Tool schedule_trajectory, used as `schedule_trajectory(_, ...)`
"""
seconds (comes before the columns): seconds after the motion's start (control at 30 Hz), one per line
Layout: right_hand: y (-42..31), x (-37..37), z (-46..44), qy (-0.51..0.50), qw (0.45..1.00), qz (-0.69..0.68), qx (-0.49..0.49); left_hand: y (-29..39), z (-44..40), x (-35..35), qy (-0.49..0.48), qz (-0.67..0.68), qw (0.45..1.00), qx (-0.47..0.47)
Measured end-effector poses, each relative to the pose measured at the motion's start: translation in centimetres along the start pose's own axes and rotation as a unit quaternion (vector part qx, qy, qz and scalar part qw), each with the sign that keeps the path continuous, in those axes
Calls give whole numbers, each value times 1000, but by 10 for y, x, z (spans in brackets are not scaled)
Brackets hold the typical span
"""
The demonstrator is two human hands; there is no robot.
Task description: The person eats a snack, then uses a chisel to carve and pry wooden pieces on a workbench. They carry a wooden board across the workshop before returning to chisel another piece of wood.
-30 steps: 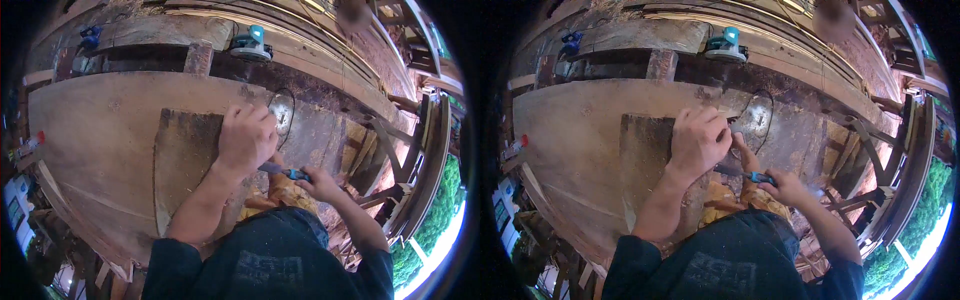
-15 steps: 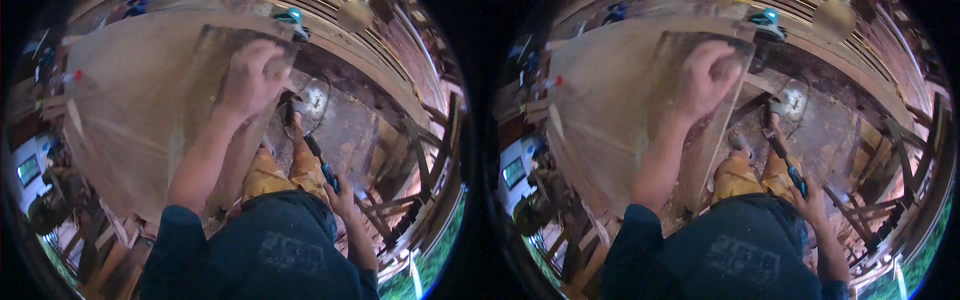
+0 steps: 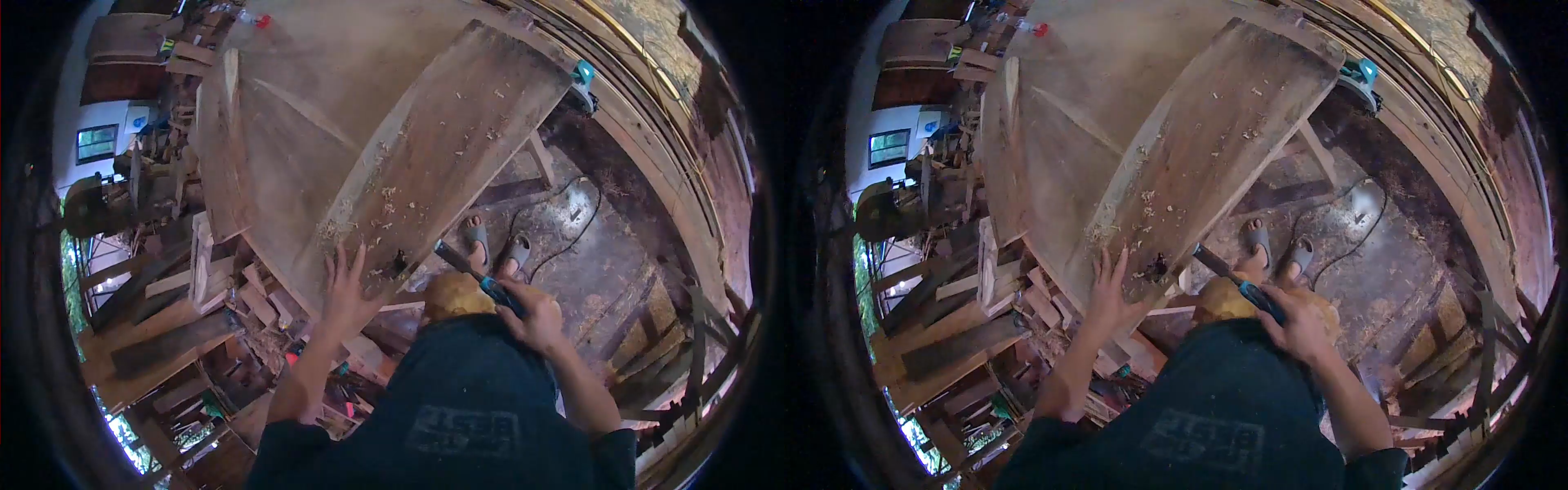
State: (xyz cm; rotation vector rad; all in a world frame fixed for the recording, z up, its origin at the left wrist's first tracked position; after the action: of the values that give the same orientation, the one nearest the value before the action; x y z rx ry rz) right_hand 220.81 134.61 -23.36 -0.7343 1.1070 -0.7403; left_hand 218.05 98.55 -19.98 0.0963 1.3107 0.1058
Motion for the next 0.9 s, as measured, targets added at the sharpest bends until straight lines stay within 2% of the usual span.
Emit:
schedule_trajectory(0.13, -21, 1, -1, -33, 998, -25, 49, -4, 0, 0, -9, 25, 1000, 2)
schedule_trajectory(0.23, -11, 21, 3, 0, 994, -108, 13, -4, 1, -6, -30, 31, 999, -8)
schedule_trajectory(0.33, -14, 25, 9, 15, 995, -100, 23, -8, 1, -4, -39, 15, 999, 3)
schedule_trajectory(0.43, -14, 28, 15, 43, 995, -81, 32, -5, -2, -5, -79, -14, 996, -29)
schedule_trajectory(0.53, -16, 33, 18, 39, 991, -111, 64, -9, 0, 2, -46, -13, 999, 6)
schedule_trajectory(0.63, -3, 48, 26, 92, 988, -125, 23, -3, -1, 1, -5, 84, 996, -9)
schedule_trajectory(0.73, -13, 48, 31, 131, 980, -138, 53, 30, -23, 1, 74, 15, 993, 86)
schedule_trajectory(0.83, -17, 53, 37, 116, 980, -118, 110, 63, -53, 3, 65, -7, 990, 128)
schedule_trajectory(0.9, -18, 54, 38, 148, 979, -111, 83, 66, -67, 6, 48, -1, 989, 139)
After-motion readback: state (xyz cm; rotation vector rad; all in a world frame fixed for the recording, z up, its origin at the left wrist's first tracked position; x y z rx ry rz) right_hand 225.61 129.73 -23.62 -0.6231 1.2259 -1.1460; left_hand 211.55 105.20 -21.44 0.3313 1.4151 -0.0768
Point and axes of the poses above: each hand's wrist, its own z-axis away from the middle knuckle, its own x-axis out of the palm, y = z × x, the point moved 5 cm from there along -z, towards the middle knuckle, and after that the axes turned 11 degrees about y, right-handed, at the moved point
